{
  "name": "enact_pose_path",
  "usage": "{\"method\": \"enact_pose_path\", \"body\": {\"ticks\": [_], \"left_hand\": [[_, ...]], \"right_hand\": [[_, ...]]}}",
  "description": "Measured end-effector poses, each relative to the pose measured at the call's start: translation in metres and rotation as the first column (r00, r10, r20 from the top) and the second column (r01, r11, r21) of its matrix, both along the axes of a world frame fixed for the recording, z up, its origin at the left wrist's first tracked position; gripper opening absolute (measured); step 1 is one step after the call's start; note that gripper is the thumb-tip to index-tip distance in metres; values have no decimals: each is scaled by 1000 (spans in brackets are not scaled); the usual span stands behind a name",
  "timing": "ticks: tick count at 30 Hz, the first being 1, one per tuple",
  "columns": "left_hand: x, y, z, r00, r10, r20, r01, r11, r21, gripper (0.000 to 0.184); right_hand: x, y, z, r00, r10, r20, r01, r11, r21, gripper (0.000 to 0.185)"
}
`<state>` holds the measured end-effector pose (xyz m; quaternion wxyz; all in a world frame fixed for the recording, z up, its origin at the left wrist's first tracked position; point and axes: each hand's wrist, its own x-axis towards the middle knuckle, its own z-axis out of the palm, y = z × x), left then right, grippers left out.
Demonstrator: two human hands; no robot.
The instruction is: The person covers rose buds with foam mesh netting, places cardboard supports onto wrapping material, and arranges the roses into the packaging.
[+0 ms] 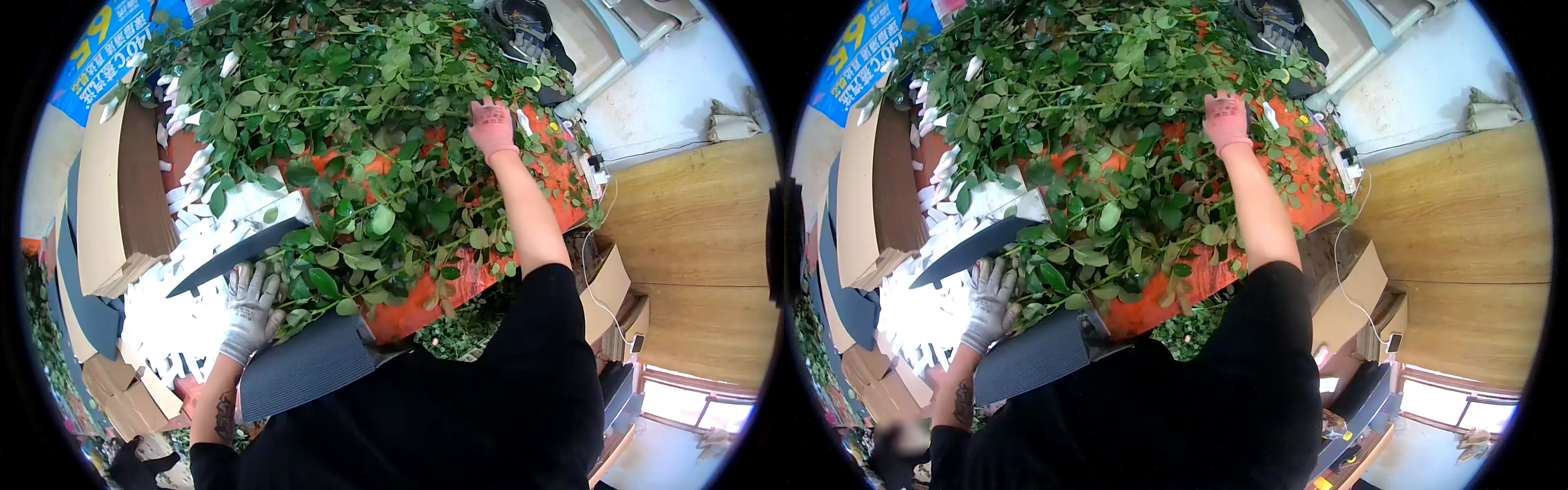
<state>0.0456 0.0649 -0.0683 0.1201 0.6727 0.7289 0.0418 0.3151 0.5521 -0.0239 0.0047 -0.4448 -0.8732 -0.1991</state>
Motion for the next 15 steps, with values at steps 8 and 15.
{"method": "enact_pose_path", "body": {"ticks": [8,15], "left_hand": [[3,5,4,999,29,14,-28,997,-78,64],[4,7,3,1000,31,-1,-31,995,-97,64]], "right_hand": [[4,34,-20,997,-37,64,39,999,-21,36],[7,52,-18,1000,18,-13,-19,996,-84,45]]}}
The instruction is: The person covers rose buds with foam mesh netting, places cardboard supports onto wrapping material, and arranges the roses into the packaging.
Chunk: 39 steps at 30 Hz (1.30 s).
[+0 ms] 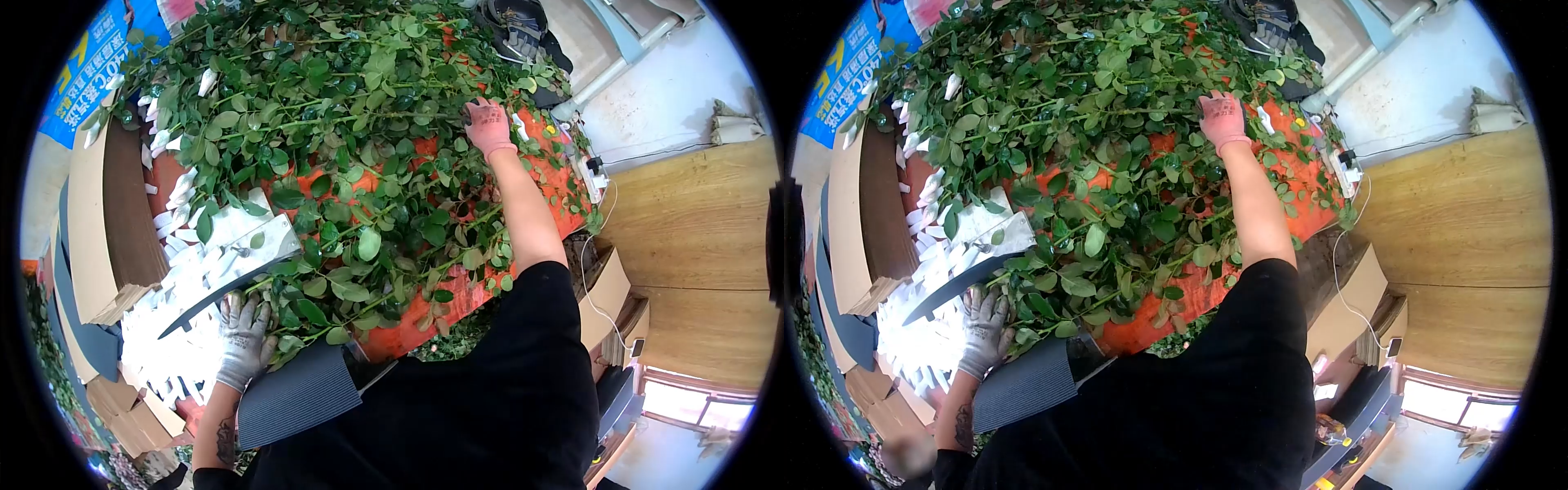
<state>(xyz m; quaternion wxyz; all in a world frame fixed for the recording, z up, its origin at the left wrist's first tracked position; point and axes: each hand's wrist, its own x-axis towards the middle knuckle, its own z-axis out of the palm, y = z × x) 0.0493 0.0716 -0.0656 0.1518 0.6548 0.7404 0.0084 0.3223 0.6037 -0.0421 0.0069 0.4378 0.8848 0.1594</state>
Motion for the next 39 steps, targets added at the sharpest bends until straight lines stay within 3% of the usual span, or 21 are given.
{"method": "enact_pose_path", "body": {"ticks": [4,6,13,20,22,24,26,30,31,32,33,34,36,37,38,39], "left_hand": [[1,1,1,1000,2,26,-2,1000,-1,65],[0,3,3,999,15,38,-14,1000,-26,65],[-2,-2,-6,1000,1,20,-1,1000,-14,65],[-1,-1,-5,999,5,32,-4,1000,-22,66],[-1,-1,-6,999,15,45,-15,1000,-2,66],[0,0,-4,998,27,58,-26,1000,-12,66],[1,2,-4,997,37,65,-36,999,-19,65],[2,1,4,999,33,-4,-33,999,3,62],[-1,4,8,1000,12,25,-12,1000,-8,62],[-4,4,11,998,11,60,-9,999,-31,61],[-10,-1,-2,994,-43,98,35,996,86,62],[-14,-12,-12,991,-59,122,35,981,190,62],[-15,-23,-22,982,-87,169,6,902,431,63],[-14,-17,7,986,-40,162,-3,966,258,62],[-13,-17,5,975,-45,216,-45,918,395,56],[-14,-15,1,963,-80,256,-60,866,496,49]], "right_hand": [[1,4,-2,996,80,-30,-83,987,-135,33],[7,2,8,982,181,60,-169,971,-171,32],[13,3,-4,996,65,57,-65,998,10,30],[11,21,11,993,-64,94,62,998,21,36],[9,23,25,998,37,-43,-24,962,273,46],[-2,27,44,1000,9,23,-14,972,236,52],[-13,41,53,995,96,-22,-80,919,385,45],[-38,72,46,995,-41,-86,73,909,410,43],[-33,75,34,993,91,-69,-46,874,484,41],[-38,80,36,998,-54,35,37,928,372,33],[-17,102,4,954,295,-62,-186,740,646,24],[-25,91,8,980,187,-71,-138,892,430,18],[-21,86,7,953,122,277,-156,982,106,32],[-6,86,13,848,121,517,-138,990,-4,39],[19,99,16,725,120,678,-113,992,-55,47],[8,52,63,875,-63,481,174,966,-191,56]]}}
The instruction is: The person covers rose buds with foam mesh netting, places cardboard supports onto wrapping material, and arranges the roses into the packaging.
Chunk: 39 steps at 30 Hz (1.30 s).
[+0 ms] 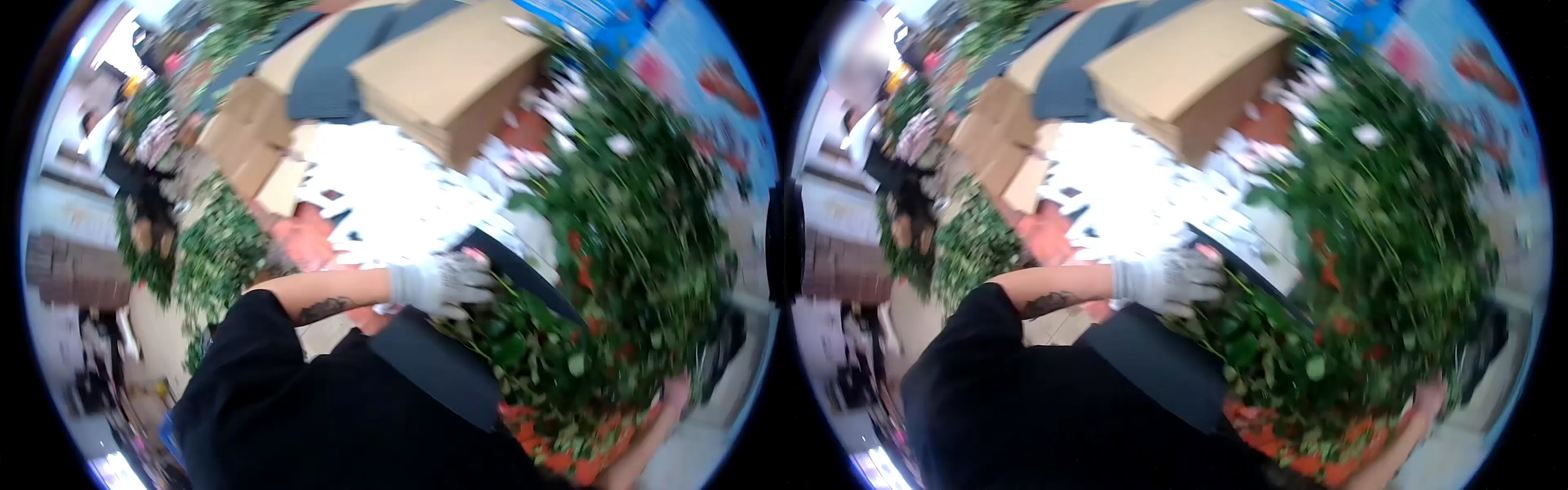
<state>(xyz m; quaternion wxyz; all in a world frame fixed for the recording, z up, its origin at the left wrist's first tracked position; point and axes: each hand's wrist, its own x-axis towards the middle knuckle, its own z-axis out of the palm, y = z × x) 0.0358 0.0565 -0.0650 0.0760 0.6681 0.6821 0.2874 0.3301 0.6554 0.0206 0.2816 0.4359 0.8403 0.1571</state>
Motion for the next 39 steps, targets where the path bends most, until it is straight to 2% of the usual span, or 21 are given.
{"method": "enact_pose_path", "body": {"ticks": [3,4,6,7,8,9,10,11,13,15,19,21,23,25,27,30,32,34,36,38,39], "left_hand": [[-37,-49,68,967,-25,252,25,1000,3,22],[-55,-64,81,989,36,141,-67,973,219,15],[-116,-114,74,945,328,22,-318,898,304,14],[-156,-143,79,838,533,-113,-509,840,190,21],[-196,-173,78,705,709,-29,-688,692,218,26],[-225,-191,81,431,899,74,-882,402,246,34],[-271,-231,54,139,989,-40,-941,144,305,48],[-291,-256,55,-194,979,70,-978,-188,-88,62],[-326,-306,14,-351,915,201,-922,-300,-244,69],[-337,-323,1,-412,905,106,-884,-368,-288,75],[-350,-317,25,-358,899,251,-833,-186,-522,81],[-359,-315,13,-410,874,260,-806,-214,-552,85],[-383,-321,-5,-393,917,-65,-856,-391,-337,77],[-377,-316,54,-127,988,-90,-933,-149,-326,65],[-383,-304,114,-5,947,-321,-955,-100,-280,51],[-383,-287,183,72,817,-573,-943,243,228,30],[-369,-259,229,161,789,-593,-806,452,382,30],[-271,-191,294,206,738,-643,-940,332,80,33],[-192,-156,310,455,739,-496,-531,673,515,25],[-161,-122,290,920,350,-178,-117,676,728,24],[-147,-108,278,992,126,-29,-62,662,747,25]], "right_hand": [[-30,-86,49,925,32,-379,28,988,150,67],[-33,-93,52,922,41,-385,20,988,154,67],[-36,-112,62,631,-39,-775,-191,960,-204,63],[-37,-118,64,626,-28,-779,-198,961,-194,63],[-35,-123,55,562,-10,-827,-268,944,-193,60],[-35,-126,52,502,1,-865,-332,924,-191,58],[-35,-147,54,519,100,-849,-262,964,-47,60],[-34,-164,54,512,116,-851,-263,965,-26,60],[-34,-192,58,408,-107,-907,-285,929,-238,62],[-36,-215,66,434,-156,-887,-256,923,-287,60],[-50,-240,73,544,-299,-784,-159,881,-446,65],[-66,-250,82,588,-250,-769,-152,900,-409,64],[-83,-261,84,590,-226,-775,-205,887,-415,63],[-97,-273,87,552,-239,-799,-223,881,-417,62],[-113,-280,95,472,-196,-860,-453,783,-427,51],[-137,-285,102,459,-5,-888,-532,800,-279,37],[-157,-291,108,408,-69,-911,-615,717,-329,37],[-174,-303,114,365,-69,-928,-707,629,-325,44],[-194,-363,137,260,-324,-910,-834,400,-381,59],[-198,-416,147,217,-535,-817,-795,389,-466,74],[-197,-430,144,228,-559,-797,-765,403,-502,74]]}}
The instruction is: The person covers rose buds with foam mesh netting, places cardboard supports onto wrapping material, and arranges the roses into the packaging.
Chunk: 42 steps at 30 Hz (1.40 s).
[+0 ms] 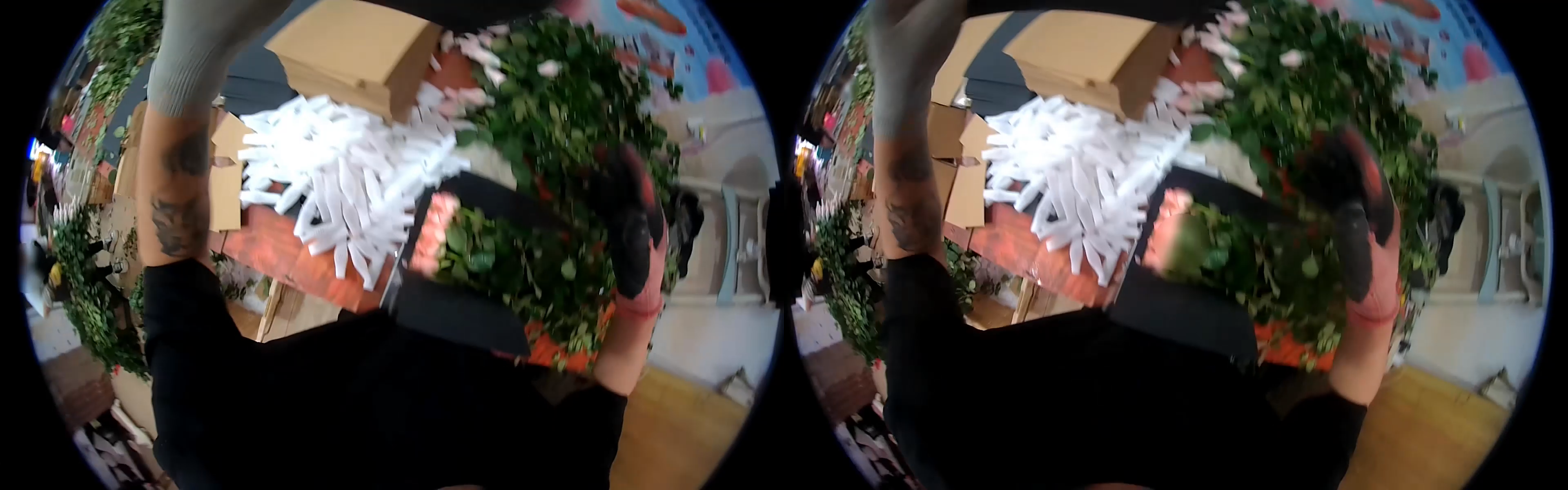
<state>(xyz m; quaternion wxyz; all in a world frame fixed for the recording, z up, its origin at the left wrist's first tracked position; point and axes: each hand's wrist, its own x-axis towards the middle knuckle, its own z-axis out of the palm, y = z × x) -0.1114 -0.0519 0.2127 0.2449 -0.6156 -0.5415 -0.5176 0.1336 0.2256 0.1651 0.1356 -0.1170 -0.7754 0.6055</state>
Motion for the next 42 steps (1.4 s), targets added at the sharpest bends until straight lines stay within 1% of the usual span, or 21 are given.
{"method": "enact_pose_path", "body": {"ticks": [1,2,6,8,10,12,14,17,18,21,23,24,25,28,31,33,34,37,38,40,42], "left_hand": [[14,13,-13,962,-240,129,233,970,71,25],[41,20,-29,949,-108,295,101,994,39,27],[99,66,-106,727,58,684,-77,997,-3,14],[126,74,-142,419,2,908,-6,1000,1,17],[132,51,-190,411,379,829,283,812,-511,27],[138,46,-201,246,464,851,465,714,-524,32],[149,45,-220,83,557,827,627,616,-477,36],[146,52,-277,138,636,759,603,554,-574,46],[145,57,-280,138,637,759,597,558,-576,46],[143,63,-286,223,743,631,682,343,-645,46],[144,62,-286,209,766,608,676,336,-656,45],[142,61,-284,204,786,584,668,324,-669,45],[141,61,-278,273,795,542,642,269,-718,43],[154,56,-286,416,694,588,424,424,-800,39],[152,41,-266,715,634,296,154,270,-950,35],[132,4,-288,558,730,393,30,456,-890,34],[119,-16,-288,452,792,409,-87,496,-864,35],[67,-118,-282,-37,995,89,-540,55,-840,48],[51,-163,-303,-58,998,-38,-555,-64,-829,59],[45,-198,-294,-140,970,-197,-153,-218,-964,84],[41,-212,-297,-79,972,-221,-62,-226,-972,90]], "right_hand": [[0,-10,-2,996,31,-87,-28,999,38,77],[5,-13,-5,980,77,-183,-62,994,86,80],[60,37,-72,960,-262,102,270,960,-78,63],[66,26,-79,879,-395,266,409,913,4,58],[74,25,-93,812,-448,375,451,888,84,57],[89,44,-146,878,-348,329,412,900,-146,61],[100,64,-204,832,-356,425,427,901,-82,61],[98,83,-229,833,-228,505,-85,848,523,55],[88,55,-172,668,-328,667,-332,671,663,47],[68,45,-90,583,-186,791,-668,444,597,35],[29,-1,-30,400,140,906,-832,469,295,31],[47,-9,-40,783,363,505,-620,515,592,41],[56,2,-107,842,475,254,-517,580,629,55],[19,-9,-212,723,492,485,-676,363,641,56],[12,-11,-268,625,542,562,-769,303,563,59],[11,-7,-278,580,560,592,-806,288,517,62],[12,-11,-260,617,521,590,-733,108,671,62],[8,-17,-255,575,530,624,-778,116,618,61],[10,-16,-256,571,534,624,-777,106,620,61],[13,-11,-263,551,553,624,-796,126,591,61],[5,-19,-254,551,512,659,-811,145,566,63]]}}
